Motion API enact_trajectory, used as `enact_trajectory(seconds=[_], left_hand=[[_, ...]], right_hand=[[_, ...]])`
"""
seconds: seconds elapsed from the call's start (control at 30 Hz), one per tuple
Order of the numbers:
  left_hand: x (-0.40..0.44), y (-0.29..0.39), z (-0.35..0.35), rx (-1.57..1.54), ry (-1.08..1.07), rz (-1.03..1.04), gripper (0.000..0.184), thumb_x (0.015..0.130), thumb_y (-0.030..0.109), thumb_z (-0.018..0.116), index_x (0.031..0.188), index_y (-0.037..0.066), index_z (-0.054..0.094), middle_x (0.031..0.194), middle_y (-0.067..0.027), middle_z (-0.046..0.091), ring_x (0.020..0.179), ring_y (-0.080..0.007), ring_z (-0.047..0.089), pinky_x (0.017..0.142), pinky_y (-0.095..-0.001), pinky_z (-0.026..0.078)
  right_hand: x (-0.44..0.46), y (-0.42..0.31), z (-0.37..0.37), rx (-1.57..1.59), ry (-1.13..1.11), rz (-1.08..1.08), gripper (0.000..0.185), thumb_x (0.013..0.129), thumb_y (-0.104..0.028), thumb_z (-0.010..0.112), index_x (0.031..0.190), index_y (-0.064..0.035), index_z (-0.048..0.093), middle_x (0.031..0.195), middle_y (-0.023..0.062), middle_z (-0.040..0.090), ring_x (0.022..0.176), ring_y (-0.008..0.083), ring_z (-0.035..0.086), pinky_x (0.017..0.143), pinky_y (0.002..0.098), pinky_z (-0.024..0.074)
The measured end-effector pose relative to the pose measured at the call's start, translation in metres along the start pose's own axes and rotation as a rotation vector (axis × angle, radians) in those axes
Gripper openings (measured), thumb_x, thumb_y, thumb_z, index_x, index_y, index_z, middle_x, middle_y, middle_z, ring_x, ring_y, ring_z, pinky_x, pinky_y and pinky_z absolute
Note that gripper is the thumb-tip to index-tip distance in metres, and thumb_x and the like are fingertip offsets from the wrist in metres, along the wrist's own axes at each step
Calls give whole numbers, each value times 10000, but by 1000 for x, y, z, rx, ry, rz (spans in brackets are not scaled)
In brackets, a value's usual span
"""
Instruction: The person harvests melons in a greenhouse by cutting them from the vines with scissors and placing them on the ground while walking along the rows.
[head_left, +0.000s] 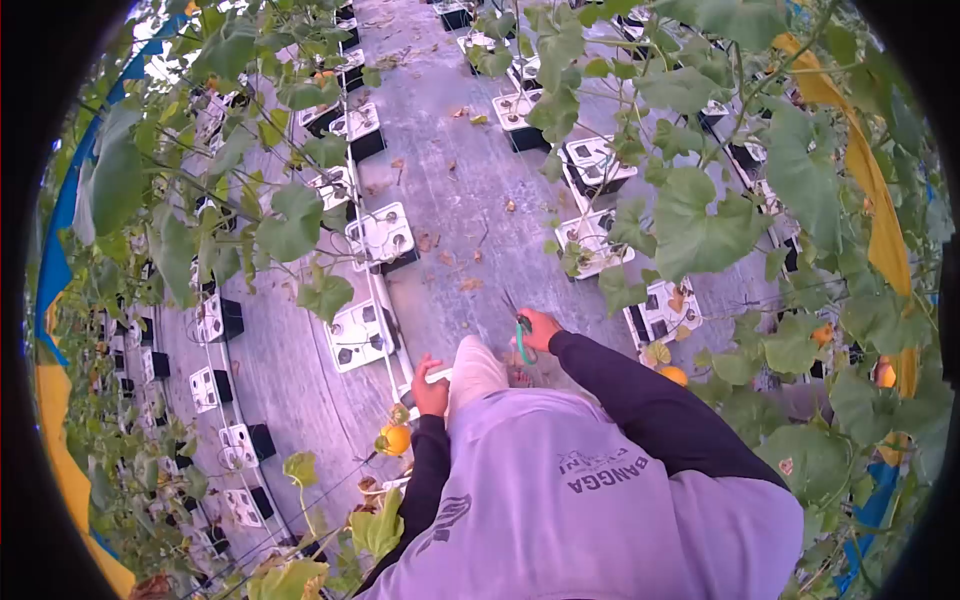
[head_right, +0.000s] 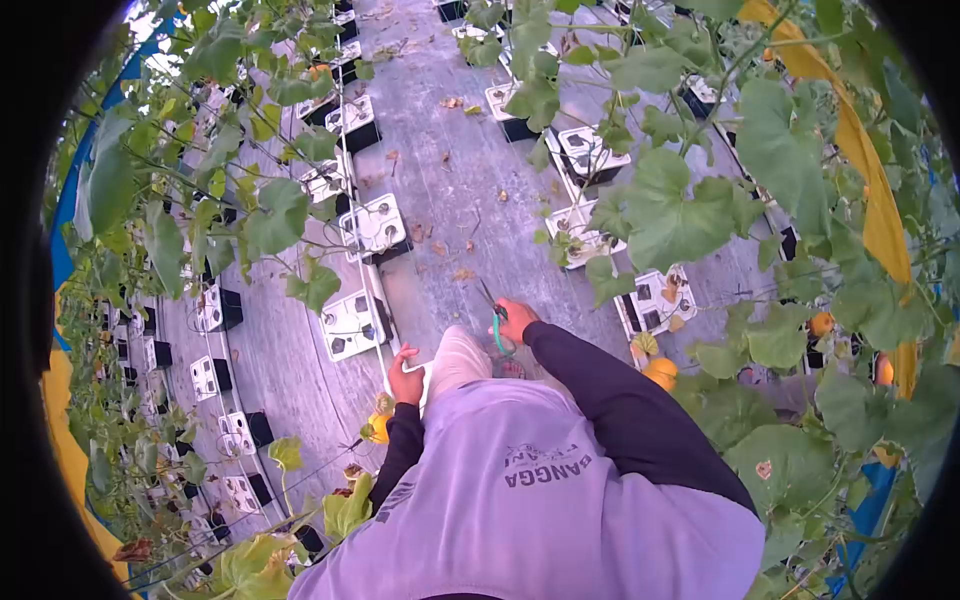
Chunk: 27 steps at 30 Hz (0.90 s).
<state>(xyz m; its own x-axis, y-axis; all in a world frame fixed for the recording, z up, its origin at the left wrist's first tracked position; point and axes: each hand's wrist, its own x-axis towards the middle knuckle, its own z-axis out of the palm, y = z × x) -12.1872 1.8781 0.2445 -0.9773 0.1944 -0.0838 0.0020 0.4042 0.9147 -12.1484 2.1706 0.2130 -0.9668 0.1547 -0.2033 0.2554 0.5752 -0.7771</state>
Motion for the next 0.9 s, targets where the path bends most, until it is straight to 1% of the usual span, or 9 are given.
enact_trajectory(seconds=[0.1,0.2,0.23,0.3,0.37,0.43,0.57,0.7,0.9], left_hand=[[95,-35,-23,-212,243,-159,377,565,-123,516,902,29,588,1218,-179,510,1160,-265,461,987,-329,308],[174,-62,-36,-349,413,-323,357,595,-139,508,908,20,578,1180,-139,534,1020,-185,528,620,-240,462],[200,-66,-39,-311,383,-444,349,590,-136,508,895,20,578,1158,-137,552,1012,-205,544,703,-269,466],[248,-152,-34,-58,270,-207,351,562,-88,541,879,57,590,1051,-123,611,1008,-241,563,871,-323,417],[282,-79,-39,193,-5,-387,285,552,-7,559,812,99,607,1031,-113,622,1019,-240,564,900,-316,411],[322,-107,-24,143,-162,-96,278,557,4,549,805,112,611,1058,-118,610,1023,-262,559,901,-316,413],[414,-58,-8,77,-431,4,272,555,1,530,799,89,610,1111,-113,589,1048,-281,543,912,-330,408],[523,-25,20,112,-472,-45,188,568,12,525,725,79,602,1049,-83,623,1025,-258,559,886,-323,422],[686,-4,38,129,-276,-38,164,586,-18,486,684,66,588,936,-85,657,912,-255,607,820,-321,456]], right_hand=[[76,-18,-25,-7,-63,23,492,639,-352,742,969,-71,510,740,112,572,714,300,573,656,387,445],[153,-5,-36,-82,-86,-23,487,665,-361,725,961,-69,471,794,141,564,777,321,567,692,406,440],[184,11,-37,-144,-63,-81,496,667,-367,724,969,-71,463,832,153,567,812,330,565,712,413,439],[236,7,-60,-137,-153,14,504,665,-379,724,967,-73,461,891,163,568,868,344,560,746,423,434],[291,-4,-91,-158,-203,96,498,668,-379,721,967,-76,462,887,160,574,858,348,566,737,422,438],[335,-19,-117,-147,-203,151,491,670,-376,720,966,-81,462,872,157,578,838,353,570,716,416,441],[425,-27,-151,-96,18,171,492,668,-376,730,956,-80,462,794,124,572,772,300,584,693,379,448],[520,8,-165,176,118,153,418,693,-237,743,945,-61,459,765,75,569,688,161,568,651,313,453],[676,63,-199,176,4,215,445,687,-274,748,950,-52,468,750,70,566,677,156,565,645,305,458]])
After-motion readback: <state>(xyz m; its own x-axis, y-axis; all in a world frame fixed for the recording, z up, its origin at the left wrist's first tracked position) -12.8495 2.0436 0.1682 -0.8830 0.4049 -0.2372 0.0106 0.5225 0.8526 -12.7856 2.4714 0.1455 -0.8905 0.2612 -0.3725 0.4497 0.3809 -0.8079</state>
